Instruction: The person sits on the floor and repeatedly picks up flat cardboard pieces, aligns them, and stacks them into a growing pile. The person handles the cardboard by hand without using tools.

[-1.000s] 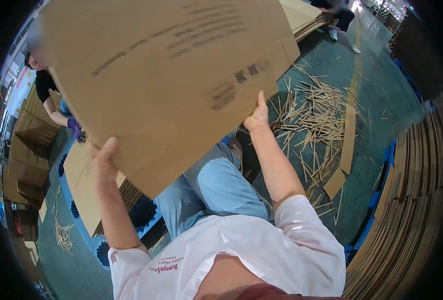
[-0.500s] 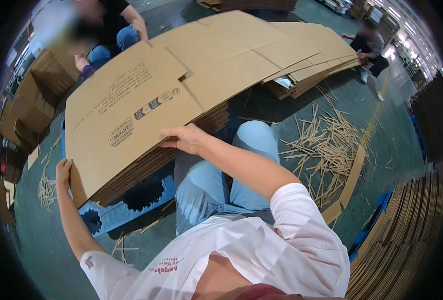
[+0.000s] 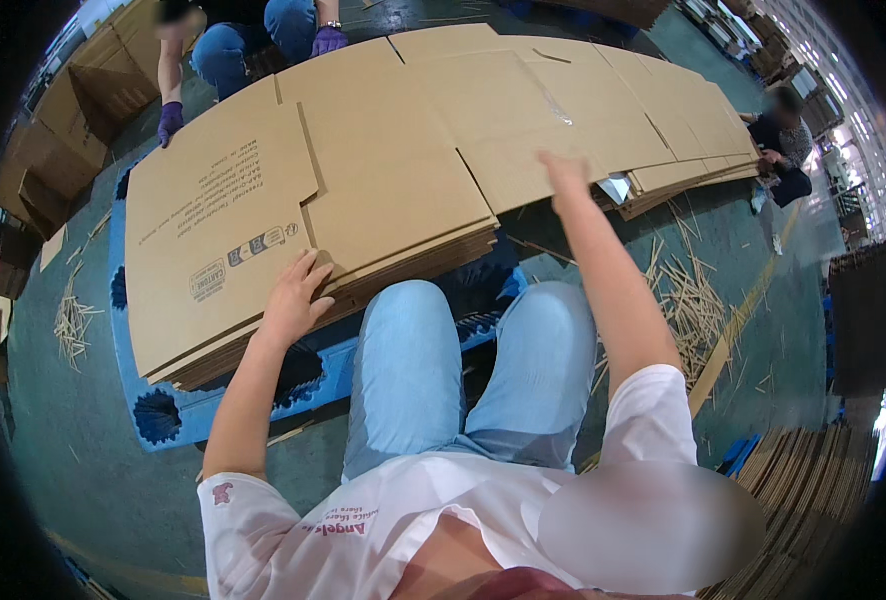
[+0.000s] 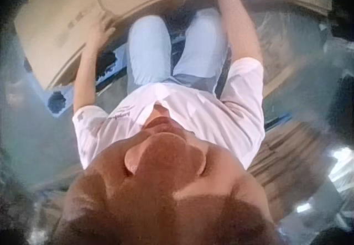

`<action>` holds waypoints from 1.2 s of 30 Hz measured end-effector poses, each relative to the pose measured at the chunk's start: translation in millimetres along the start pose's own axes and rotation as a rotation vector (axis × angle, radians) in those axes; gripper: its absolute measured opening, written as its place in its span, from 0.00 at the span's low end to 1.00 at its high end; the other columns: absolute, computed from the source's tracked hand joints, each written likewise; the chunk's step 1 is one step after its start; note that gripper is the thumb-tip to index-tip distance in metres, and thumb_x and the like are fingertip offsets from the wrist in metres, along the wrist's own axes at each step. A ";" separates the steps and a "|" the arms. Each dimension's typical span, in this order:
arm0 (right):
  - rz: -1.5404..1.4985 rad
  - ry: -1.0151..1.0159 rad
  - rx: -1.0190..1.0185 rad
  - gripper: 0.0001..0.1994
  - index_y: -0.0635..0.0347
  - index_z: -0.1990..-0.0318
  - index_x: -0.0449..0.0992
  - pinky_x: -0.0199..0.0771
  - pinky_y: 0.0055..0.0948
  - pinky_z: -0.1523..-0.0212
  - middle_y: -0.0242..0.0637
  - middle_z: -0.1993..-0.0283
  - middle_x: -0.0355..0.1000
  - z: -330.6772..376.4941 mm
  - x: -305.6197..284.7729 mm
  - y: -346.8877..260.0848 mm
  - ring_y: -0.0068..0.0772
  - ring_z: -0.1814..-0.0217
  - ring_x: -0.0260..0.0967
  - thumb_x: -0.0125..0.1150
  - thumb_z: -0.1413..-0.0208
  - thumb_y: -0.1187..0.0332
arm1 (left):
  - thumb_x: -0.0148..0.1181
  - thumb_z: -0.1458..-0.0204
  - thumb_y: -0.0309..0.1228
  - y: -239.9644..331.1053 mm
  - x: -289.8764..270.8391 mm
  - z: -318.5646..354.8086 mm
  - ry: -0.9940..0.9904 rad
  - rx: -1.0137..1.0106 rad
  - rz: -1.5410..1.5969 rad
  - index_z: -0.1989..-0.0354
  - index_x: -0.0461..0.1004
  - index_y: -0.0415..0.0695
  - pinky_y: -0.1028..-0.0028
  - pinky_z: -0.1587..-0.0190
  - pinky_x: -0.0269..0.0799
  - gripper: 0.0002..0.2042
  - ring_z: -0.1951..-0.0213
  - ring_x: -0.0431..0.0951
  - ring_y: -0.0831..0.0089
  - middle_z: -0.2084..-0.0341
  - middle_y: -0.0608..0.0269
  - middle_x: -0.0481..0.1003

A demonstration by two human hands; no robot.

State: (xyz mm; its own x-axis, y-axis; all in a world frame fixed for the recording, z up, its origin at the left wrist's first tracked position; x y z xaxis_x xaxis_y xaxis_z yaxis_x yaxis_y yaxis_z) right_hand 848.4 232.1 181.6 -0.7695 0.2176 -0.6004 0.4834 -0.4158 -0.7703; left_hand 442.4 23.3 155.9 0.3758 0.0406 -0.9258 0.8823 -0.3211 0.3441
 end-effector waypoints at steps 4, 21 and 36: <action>-0.597 0.312 0.436 0.33 0.67 0.49 0.62 0.70 0.35 0.53 0.44 0.48 0.63 -60.2 -0.9 89.8 0.42 0.43 0.60 0.70 0.63 0.64 | 0.62 0.62 0.25 -19.2 11.8 -2.3 0.037 0.053 0.016 0.60 0.72 0.42 0.61 0.45 0.63 0.17 0.46 0.64 0.54 0.50 0.53 0.67; 0.574 -0.225 -1.615 0.24 0.59 0.54 0.67 0.73 0.33 0.60 0.46 0.61 0.69 218.5 149.8 -103.3 0.46 0.58 0.69 0.56 0.65 0.81 | 0.61 0.59 0.28 -32.8 28.4 6.8 0.227 0.055 -0.031 0.64 0.74 0.46 0.66 0.48 0.67 0.12 0.49 0.70 0.61 0.52 0.61 0.70; 1.050 -0.308 -1.750 0.23 0.62 0.51 0.66 0.73 0.40 0.57 0.55 0.51 0.63 211.8 218.6 -50.0 0.55 0.52 0.66 0.58 0.58 0.68 | 0.69 0.71 0.27 -45.4 28.1 2.0 0.379 -0.165 0.310 0.63 0.73 0.46 0.67 0.56 0.71 0.20 0.57 0.74 0.63 0.56 0.64 0.73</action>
Point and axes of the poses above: each hand's wrist, its own z-axis away from the middle knuckle, its own x-axis out of the palm, y = z × x, the point moved 5 cm from there along -z, towards the middle knuckle
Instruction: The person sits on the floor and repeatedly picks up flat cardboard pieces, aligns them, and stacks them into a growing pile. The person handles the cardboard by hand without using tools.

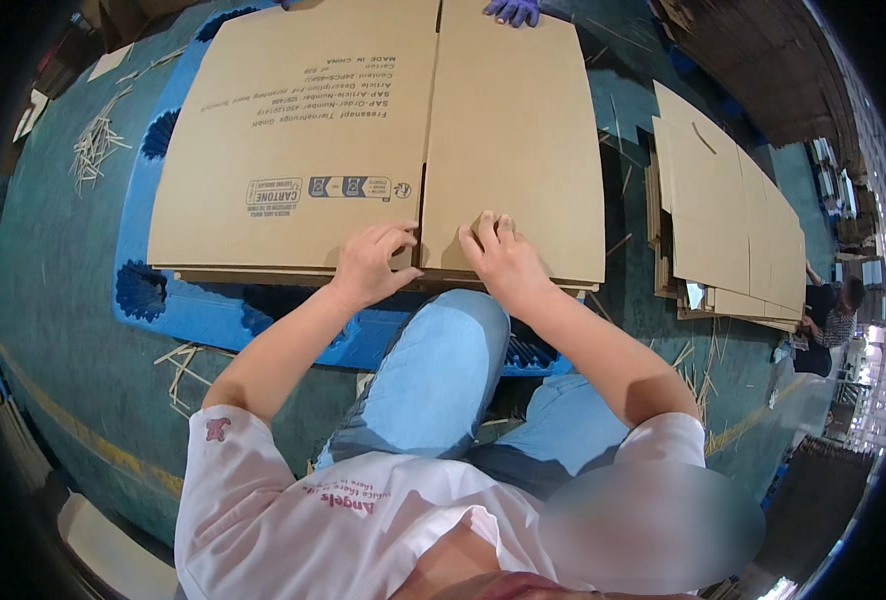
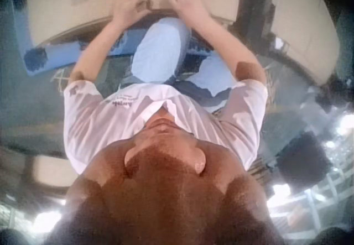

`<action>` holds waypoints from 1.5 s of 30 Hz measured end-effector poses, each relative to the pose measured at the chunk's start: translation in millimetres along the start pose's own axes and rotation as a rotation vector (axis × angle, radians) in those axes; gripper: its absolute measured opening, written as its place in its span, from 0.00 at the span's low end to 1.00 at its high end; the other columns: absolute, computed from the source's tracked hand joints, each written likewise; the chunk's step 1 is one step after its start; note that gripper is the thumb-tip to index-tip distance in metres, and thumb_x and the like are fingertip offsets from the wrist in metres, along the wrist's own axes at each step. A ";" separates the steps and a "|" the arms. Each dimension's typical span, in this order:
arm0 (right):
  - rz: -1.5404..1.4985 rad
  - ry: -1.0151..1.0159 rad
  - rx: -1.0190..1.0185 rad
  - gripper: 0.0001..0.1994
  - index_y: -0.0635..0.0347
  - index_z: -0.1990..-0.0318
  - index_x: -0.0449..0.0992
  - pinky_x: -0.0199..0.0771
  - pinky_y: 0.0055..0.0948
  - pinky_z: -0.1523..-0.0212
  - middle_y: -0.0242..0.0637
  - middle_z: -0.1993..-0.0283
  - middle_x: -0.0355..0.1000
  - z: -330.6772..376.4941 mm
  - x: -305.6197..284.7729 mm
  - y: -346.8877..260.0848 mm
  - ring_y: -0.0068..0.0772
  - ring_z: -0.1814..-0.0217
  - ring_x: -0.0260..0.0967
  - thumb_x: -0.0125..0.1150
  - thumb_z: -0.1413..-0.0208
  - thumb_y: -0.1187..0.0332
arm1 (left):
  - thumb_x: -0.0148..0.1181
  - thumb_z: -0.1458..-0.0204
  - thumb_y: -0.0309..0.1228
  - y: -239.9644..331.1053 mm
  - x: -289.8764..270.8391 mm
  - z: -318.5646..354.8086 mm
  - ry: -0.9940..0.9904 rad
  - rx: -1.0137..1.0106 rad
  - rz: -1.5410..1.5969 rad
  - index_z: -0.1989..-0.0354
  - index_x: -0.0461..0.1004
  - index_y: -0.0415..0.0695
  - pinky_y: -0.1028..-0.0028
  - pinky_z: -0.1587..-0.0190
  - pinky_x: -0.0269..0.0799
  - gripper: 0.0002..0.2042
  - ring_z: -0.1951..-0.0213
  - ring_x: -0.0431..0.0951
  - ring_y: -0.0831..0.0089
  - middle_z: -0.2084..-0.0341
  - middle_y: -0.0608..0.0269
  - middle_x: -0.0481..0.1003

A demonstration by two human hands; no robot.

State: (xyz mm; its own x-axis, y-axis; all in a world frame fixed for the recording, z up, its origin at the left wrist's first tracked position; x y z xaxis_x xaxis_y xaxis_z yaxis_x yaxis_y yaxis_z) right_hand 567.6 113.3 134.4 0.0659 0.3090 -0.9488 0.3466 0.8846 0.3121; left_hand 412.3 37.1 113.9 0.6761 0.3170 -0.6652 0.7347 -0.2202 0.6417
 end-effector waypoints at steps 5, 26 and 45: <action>-0.498 -0.013 0.149 0.28 0.63 0.49 0.65 0.62 0.45 0.46 0.55 0.48 0.62 10.5 -0.9 53.0 0.55 0.44 0.58 0.62 0.62 0.66 | 0.68 0.73 0.27 2.8 5.5 -3.6 -0.118 0.043 -0.138 0.55 0.72 0.47 0.65 0.52 0.65 0.27 0.56 0.69 0.62 0.50 0.65 0.69; -0.726 0.049 1.466 0.19 0.60 0.65 0.77 0.70 0.39 0.54 0.49 0.58 0.73 -15.5 117.1 264.9 0.45 0.51 0.69 0.49 0.46 0.53 | 0.68 0.77 0.26 7.5 22.2 -14.0 -0.166 0.269 -0.170 0.59 0.75 0.43 0.63 0.55 0.64 0.26 0.59 0.70 0.60 0.52 0.57 0.71; 0.042 0.071 1.163 0.06 0.56 0.67 0.68 0.66 0.39 0.55 0.43 0.63 0.69 302.0 140.2 335.5 0.45 0.56 0.66 0.47 0.53 0.72 | 0.61 0.68 0.27 15.3 19.2 -9.0 -0.247 0.306 -0.332 0.55 0.72 0.40 0.61 0.53 0.64 0.24 0.58 0.68 0.56 0.48 0.54 0.68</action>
Point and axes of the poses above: each hand's wrist, its own z-axis away from the middle knuckle, its own x-axis out of the palm, y = z × x, the point moved 5 cm from there along -z, towards the middle knuckle
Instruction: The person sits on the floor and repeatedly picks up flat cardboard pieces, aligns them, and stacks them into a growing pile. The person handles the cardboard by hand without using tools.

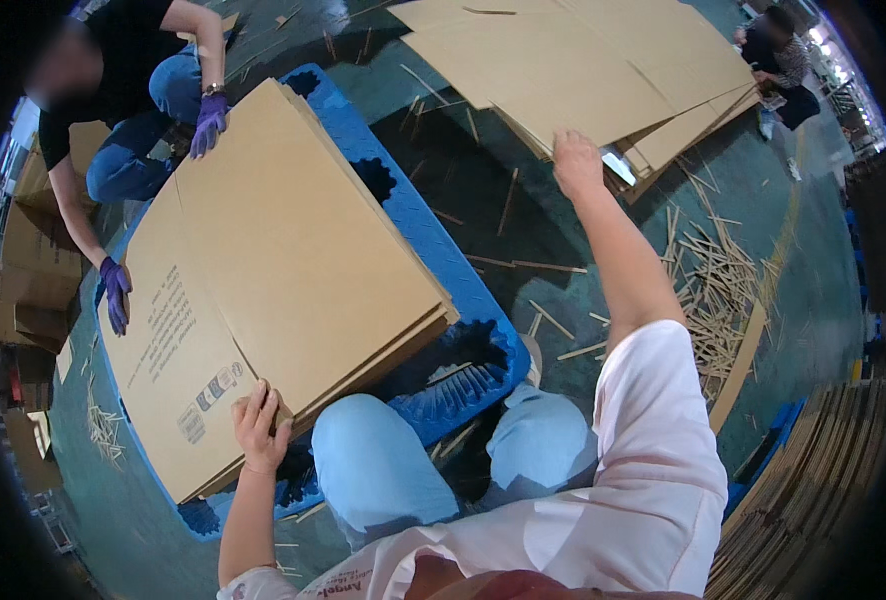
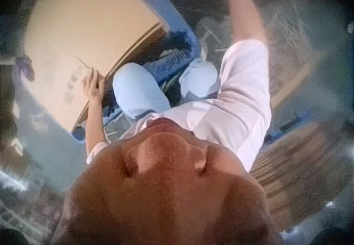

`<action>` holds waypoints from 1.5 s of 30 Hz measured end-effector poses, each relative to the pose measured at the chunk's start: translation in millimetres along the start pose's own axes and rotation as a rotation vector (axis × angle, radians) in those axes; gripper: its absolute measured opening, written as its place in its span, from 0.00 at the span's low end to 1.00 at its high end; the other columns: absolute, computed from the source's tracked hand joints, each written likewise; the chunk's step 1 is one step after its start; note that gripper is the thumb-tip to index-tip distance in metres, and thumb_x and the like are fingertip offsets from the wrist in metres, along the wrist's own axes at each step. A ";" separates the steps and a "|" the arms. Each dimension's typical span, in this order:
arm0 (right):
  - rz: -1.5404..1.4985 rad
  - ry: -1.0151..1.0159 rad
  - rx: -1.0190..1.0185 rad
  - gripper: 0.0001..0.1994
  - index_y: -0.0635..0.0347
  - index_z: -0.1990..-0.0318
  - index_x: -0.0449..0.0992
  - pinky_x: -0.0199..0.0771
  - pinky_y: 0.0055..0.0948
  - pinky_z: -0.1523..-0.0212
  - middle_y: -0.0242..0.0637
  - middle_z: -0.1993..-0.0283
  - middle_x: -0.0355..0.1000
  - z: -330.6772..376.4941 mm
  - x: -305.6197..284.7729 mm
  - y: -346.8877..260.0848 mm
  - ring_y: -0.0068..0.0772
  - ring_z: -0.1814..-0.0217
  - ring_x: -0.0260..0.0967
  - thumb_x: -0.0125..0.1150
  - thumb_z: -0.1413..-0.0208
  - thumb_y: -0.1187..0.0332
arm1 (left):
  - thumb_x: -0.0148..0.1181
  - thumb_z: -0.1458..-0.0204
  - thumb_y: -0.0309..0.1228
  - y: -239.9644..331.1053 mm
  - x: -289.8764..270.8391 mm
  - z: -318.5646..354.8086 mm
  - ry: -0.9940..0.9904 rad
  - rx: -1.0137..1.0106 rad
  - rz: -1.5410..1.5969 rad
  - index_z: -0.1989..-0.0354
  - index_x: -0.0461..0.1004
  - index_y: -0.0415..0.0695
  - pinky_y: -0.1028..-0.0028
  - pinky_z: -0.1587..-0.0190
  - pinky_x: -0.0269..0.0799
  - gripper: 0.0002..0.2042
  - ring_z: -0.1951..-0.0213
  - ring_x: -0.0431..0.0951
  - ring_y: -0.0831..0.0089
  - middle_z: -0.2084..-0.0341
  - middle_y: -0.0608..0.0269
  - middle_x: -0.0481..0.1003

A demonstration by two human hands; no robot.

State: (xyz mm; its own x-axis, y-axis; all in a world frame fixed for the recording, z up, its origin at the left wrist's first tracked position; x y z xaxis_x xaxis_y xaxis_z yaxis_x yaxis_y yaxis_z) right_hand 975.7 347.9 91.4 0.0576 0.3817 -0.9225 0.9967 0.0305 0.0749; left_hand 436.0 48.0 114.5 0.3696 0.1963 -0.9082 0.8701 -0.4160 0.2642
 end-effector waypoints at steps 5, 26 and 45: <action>-0.271 0.418 -0.192 0.11 0.56 0.62 0.72 0.70 0.37 0.67 0.41 0.70 0.71 42.1 -217.2 -39.7 0.43 0.67 0.71 0.57 0.56 0.68 | 0.61 0.68 0.27 8.5 -5.4 -9.2 0.010 -0.018 0.046 0.55 0.72 0.43 0.61 0.51 0.63 0.24 0.56 0.67 0.54 0.49 0.54 0.68; -1.944 0.615 1.201 0.26 0.65 0.43 0.58 0.69 0.44 0.53 0.44 0.45 0.63 288.7 -119.1 268.9 0.42 0.48 0.65 0.52 0.44 0.59 | 0.56 0.50 0.28 253.4 20.2 -149.5 -0.136 -0.654 1.677 0.55 0.67 0.34 0.68 0.61 0.73 0.15 0.62 0.76 0.66 0.63 0.56 0.74; -2.747 0.017 0.709 0.18 0.55 0.50 0.68 0.66 0.36 0.48 0.32 0.51 0.69 233.8 -239.9 -120.0 0.33 0.49 0.66 0.53 0.45 0.58 | 0.53 0.47 0.24 25.4 -247.3 -12.3 0.486 -0.334 1.261 0.50 0.65 0.37 0.74 0.53 0.68 0.16 0.56 0.72 0.72 0.56 0.60 0.72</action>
Point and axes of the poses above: each hand's wrist, its own z-axis away from the middle knuckle, its own x-axis out of the palm, y = z × x, the point moved 5 cm from there along -z, towards the middle knuckle
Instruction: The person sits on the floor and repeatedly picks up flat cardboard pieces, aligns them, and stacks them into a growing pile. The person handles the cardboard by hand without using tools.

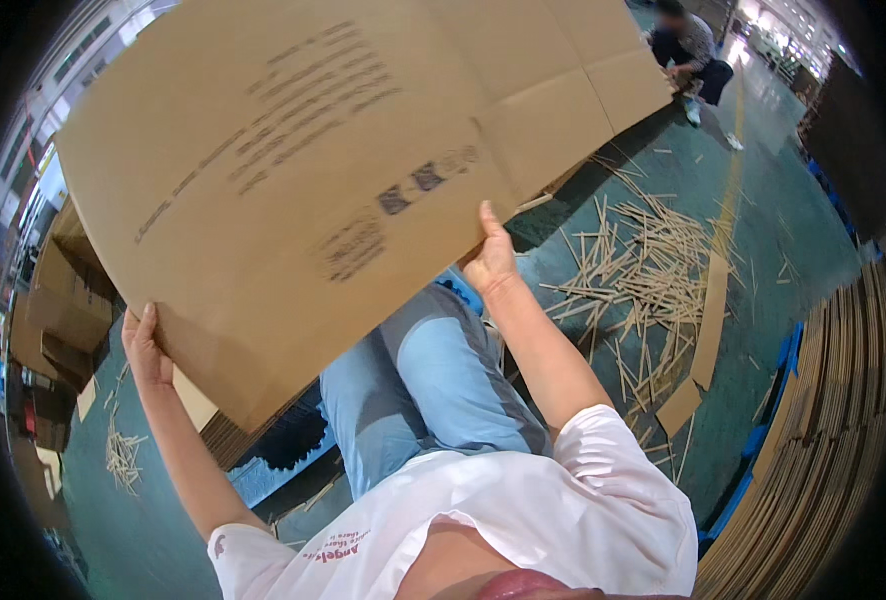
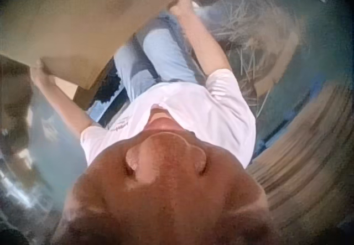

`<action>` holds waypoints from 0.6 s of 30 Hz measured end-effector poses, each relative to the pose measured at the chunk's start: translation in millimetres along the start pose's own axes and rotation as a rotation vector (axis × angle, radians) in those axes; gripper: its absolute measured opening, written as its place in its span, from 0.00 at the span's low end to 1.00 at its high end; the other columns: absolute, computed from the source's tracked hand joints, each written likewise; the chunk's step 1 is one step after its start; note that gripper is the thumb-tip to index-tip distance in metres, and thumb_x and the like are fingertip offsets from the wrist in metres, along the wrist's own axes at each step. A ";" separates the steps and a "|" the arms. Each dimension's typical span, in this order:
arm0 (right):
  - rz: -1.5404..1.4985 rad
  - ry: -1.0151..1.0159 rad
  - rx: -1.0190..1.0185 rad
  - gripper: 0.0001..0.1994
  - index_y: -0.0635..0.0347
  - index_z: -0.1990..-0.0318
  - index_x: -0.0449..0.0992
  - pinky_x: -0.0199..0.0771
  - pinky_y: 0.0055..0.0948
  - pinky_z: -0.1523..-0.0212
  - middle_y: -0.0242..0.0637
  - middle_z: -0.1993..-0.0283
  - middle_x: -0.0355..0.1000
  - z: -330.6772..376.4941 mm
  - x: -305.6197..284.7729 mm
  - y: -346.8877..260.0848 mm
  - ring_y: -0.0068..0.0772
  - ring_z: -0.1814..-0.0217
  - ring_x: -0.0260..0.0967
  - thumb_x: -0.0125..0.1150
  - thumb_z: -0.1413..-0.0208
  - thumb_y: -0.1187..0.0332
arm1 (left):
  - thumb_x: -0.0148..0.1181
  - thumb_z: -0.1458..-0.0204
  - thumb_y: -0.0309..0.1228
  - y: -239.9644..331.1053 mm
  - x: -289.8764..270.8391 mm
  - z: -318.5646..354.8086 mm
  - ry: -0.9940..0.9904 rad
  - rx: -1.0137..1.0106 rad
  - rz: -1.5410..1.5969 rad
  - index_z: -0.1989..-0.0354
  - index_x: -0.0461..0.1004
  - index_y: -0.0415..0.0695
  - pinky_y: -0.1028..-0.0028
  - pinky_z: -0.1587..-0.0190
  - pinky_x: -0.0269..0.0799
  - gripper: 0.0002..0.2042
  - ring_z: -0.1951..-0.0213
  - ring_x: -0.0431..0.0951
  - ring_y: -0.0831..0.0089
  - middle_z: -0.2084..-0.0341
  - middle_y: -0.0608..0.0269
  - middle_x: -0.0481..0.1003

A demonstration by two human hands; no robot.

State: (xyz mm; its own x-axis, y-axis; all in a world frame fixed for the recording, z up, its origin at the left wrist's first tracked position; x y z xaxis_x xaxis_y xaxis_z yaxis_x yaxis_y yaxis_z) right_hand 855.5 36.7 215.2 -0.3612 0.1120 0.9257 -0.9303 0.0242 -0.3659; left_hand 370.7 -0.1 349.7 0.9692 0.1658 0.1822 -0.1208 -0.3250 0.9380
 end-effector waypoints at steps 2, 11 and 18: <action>0.133 -0.149 0.147 0.16 0.56 0.51 0.69 0.70 0.33 0.51 0.31 0.53 0.71 7.1 37.1 38.3 0.31 0.51 0.68 0.56 0.46 0.64 | 0.54 0.47 0.25 -15.6 -99.6 -15.2 0.086 -0.002 -0.035 0.49 0.66 0.37 0.77 0.55 0.68 0.16 0.57 0.72 0.74 0.56 0.61 0.72; 0.392 -0.279 0.728 0.15 0.60 0.55 0.68 0.75 0.39 0.59 0.36 0.59 0.71 37.3 66.5 264.1 0.35 0.56 0.70 0.61 0.50 0.70 | 0.55 0.54 0.21 -73.0 -319.7 -7.7 0.244 -0.220 -0.995 0.44 0.61 0.36 0.76 0.56 0.69 0.25 0.55 0.72 0.70 0.55 0.55 0.71; 0.753 -0.512 1.241 0.20 0.68 0.55 0.66 0.77 0.45 0.64 0.54 0.58 0.67 44.2 54.9 292.0 0.50 0.61 0.71 0.64 0.53 0.67 | 0.64 0.60 0.33 -190.7 -50.4 30.2 -0.568 -0.232 -1.122 0.44 0.62 0.44 0.63 0.45 0.61 0.30 0.44 0.62 0.56 0.49 0.45 0.64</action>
State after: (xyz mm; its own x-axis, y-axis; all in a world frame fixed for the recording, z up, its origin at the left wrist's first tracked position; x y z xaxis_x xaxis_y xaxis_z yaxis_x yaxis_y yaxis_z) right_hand 561.2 6.0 163.4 -0.4970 -0.6301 0.5966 0.1002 -0.7246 -0.6818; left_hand 351.4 25.4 152.8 0.5120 -0.1958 -0.8364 0.8404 -0.0873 0.5349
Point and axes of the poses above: each hand's wrist, its own z-axis away from the middle knuckle, its own x-axis out of the palm, y = z × x, the point moved 5 cm from there along -z, towards the middle knuckle
